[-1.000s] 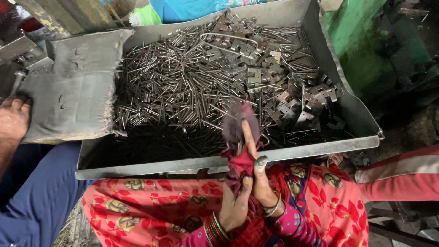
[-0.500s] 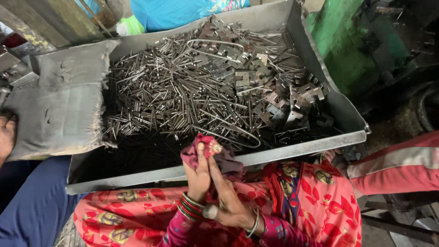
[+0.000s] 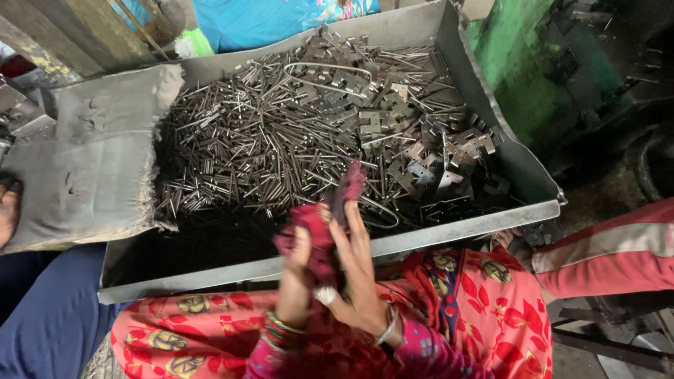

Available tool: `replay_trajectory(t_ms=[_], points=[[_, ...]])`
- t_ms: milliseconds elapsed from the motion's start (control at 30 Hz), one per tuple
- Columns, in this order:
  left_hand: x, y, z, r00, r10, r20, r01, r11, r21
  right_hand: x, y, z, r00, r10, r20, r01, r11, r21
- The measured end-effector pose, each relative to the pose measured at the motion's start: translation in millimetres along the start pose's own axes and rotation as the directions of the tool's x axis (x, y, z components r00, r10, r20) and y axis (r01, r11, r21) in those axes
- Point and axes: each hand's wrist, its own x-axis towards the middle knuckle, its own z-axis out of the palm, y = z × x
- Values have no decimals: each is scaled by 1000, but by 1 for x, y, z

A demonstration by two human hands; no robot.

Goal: The person sorts through a large bin of metal components by hand and using a cloth, separating small metal brackets and fasteners into different areas.

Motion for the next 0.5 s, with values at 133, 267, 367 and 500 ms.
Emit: replay_trajectory(t_ms=[133,267,367,500], points=[[-12,-51,9,968,-31,248,-61,933,356,1,20,14,981,113,-156,-77,972,223],[-38,-49,11,899,-88,429,-134,877,461,-23,87,19,873,487,9,-310,541,782],[-52,-38,26,850,-73,521,-204,867,455,-27,142,13,869,493,44,-275,407,871],[-40,-47,22,880,-9,475,-372,607,702,-38,116,19,777,625,70,-299,269,916]])
